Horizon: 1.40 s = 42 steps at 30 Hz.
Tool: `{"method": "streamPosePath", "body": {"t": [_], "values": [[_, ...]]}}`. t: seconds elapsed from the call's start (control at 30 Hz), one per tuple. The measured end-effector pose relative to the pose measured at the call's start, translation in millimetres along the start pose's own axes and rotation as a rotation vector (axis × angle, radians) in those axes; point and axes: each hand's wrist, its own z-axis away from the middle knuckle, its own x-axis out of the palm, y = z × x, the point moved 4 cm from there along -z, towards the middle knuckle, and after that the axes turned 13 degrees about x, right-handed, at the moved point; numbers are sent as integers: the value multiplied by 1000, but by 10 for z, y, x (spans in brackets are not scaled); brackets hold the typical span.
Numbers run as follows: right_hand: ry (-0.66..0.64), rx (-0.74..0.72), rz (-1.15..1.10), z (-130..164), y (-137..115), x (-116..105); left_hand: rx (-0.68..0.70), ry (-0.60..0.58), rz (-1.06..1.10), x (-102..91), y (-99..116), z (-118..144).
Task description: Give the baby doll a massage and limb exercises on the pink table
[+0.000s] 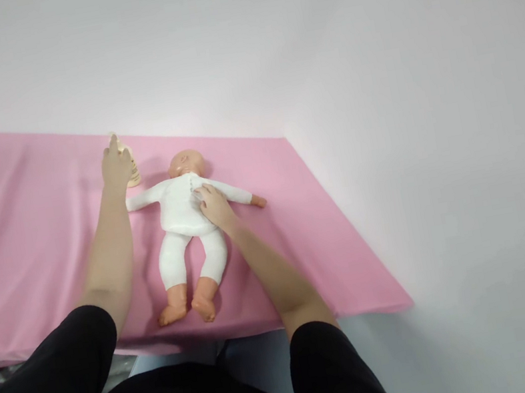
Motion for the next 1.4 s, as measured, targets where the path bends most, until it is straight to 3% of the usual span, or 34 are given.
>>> {"method": "streamPosePath", "body": {"t": [0.2, 0.27, 0.33, 0.4, 0.47, 0.57, 0.63, 0.73, 0.9, 1.07, 1.23, 1.4], "values": [[-13, 9, 8, 85, -154, -139, 31, 63, -156, -52, 20, -30], [-10, -65, 2, 150, -268, -197, 102, 38, -199, 33, 148, -57], [-32, -171, -26, 229, -397, -217, 239, -41, -221, 252, 321, -40], [-117, -270, -43, 304, -509, -169, 384, -179, -236, 602, 478, 68], [-207, -344, 5, 359, -579, -77, 506, -402, -309, 1029, 565, 287], [-259, -362, 140, 382, -584, 47, 565, -763, -488, 1549, 508, 708], [-260, -343, 189, 378, -562, 80, 549, -967, -573, 1712, 400, 934], [-260, -348, 200, 392, -576, 68, 537, -1061, -603, 1717, 275, 1055], [-255, -345, 159, 420, -631, 32, 533, -1025, -509, 1579, 163, 1004], [-269, -341, -7, 303, -472, 86, 528, -1007, -401, 1376, -20, 1086], [-264, -333, -329, 144, -231, 134, 499, -887, -299, 1124, -296, 1180], [-86, -278, -483, 163, -167, 94, 505, -711, -308, 1075, -515, 1173]]}}
